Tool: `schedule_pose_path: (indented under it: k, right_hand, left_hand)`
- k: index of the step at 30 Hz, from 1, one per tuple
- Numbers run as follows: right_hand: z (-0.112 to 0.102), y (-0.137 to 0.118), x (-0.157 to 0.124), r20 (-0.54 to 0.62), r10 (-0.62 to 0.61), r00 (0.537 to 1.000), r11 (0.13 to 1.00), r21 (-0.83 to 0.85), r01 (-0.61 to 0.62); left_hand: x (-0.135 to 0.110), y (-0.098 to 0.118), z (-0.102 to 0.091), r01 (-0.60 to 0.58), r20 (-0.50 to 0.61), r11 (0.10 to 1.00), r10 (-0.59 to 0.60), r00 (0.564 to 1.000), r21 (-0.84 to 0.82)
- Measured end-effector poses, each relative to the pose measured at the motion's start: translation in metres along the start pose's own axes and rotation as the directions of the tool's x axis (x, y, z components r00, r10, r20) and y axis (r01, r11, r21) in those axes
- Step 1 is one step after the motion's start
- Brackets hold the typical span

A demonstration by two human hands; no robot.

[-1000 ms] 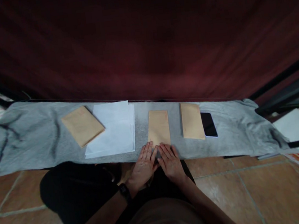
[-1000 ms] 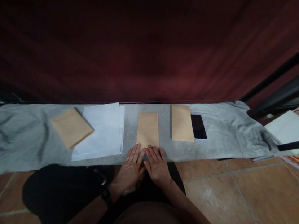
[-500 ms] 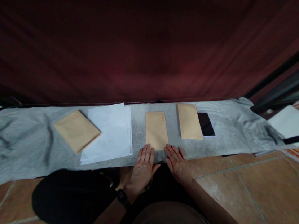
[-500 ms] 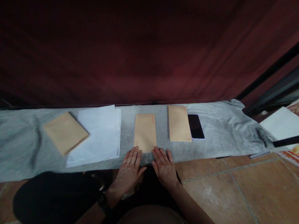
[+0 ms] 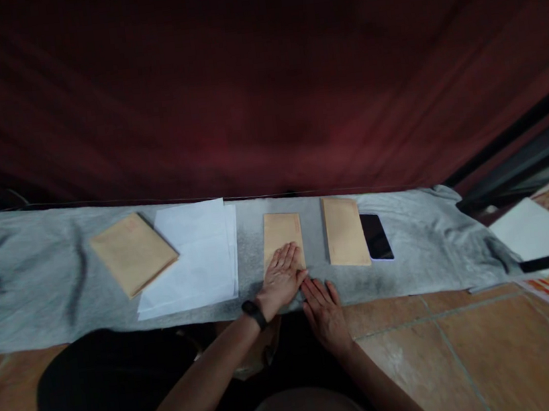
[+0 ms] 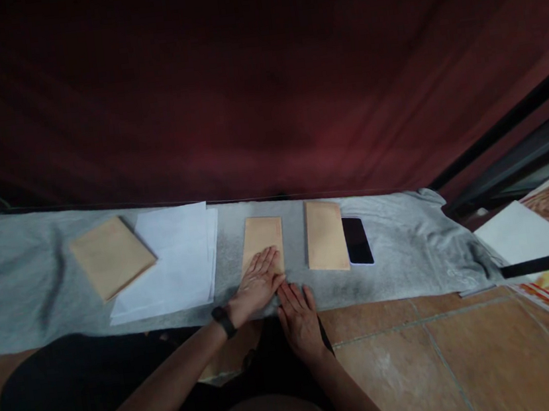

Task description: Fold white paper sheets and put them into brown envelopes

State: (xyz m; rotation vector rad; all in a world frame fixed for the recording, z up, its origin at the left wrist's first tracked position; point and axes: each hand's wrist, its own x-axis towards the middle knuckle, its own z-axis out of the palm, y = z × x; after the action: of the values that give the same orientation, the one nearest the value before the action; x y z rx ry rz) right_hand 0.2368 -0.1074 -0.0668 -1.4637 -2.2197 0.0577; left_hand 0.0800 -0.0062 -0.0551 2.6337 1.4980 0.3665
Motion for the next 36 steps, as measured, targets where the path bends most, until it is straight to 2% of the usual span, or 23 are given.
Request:
schedule_pose_path:
  k: [5,9,17,21,25,30,36]
  right_hand:
    - [-0.004,-0.003,0.004,0.009,0.024,1.000,1.000,-0.003,-0.024]
    - [-0.006,-0.002,0.006,0.023,0.020,1.000,1.000,-0.011,-0.020]
    - [-0.005,-0.002,0.007,0.038,0.019,0.999,1.000,-0.023,-0.018]
    - [-0.006,-0.003,0.007,0.038,0.025,0.999,0.999,-0.024,-0.024]
    - [-0.006,-0.003,0.008,0.023,0.018,1.000,0.999,-0.034,-0.018]
    - [-0.004,-0.004,0.007,0.014,0.036,0.999,0.999,-0.022,-0.035]
    - [-0.004,-0.004,0.007,0.004,0.037,0.999,0.999,-0.008,-0.036]
  left_hand:
    - [0.042,-0.007,0.009,0.051,0.056,0.999,-0.052,0.997,0.015]
    - [0.068,-0.016,0.015,0.072,0.035,0.997,-0.072,0.997,0.005]
    - [0.097,-0.029,0.013,0.135,0.016,0.991,-0.135,0.991,-0.018]
    - [0.099,-0.028,0.011,0.155,0.008,0.988,-0.155,0.988,-0.013]
    - [0.093,-0.029,0.010,0.124,-0.011,0.992,-0.124,0.992,-0.012]
    - [0.074,-0.029,0.008,0.082,0.026,0.997,-0.081,0.996,-0.012]
    - [0.047,-0.021,0.008,0.058,0.007,0.998,-0.058,0.998,-0.022]
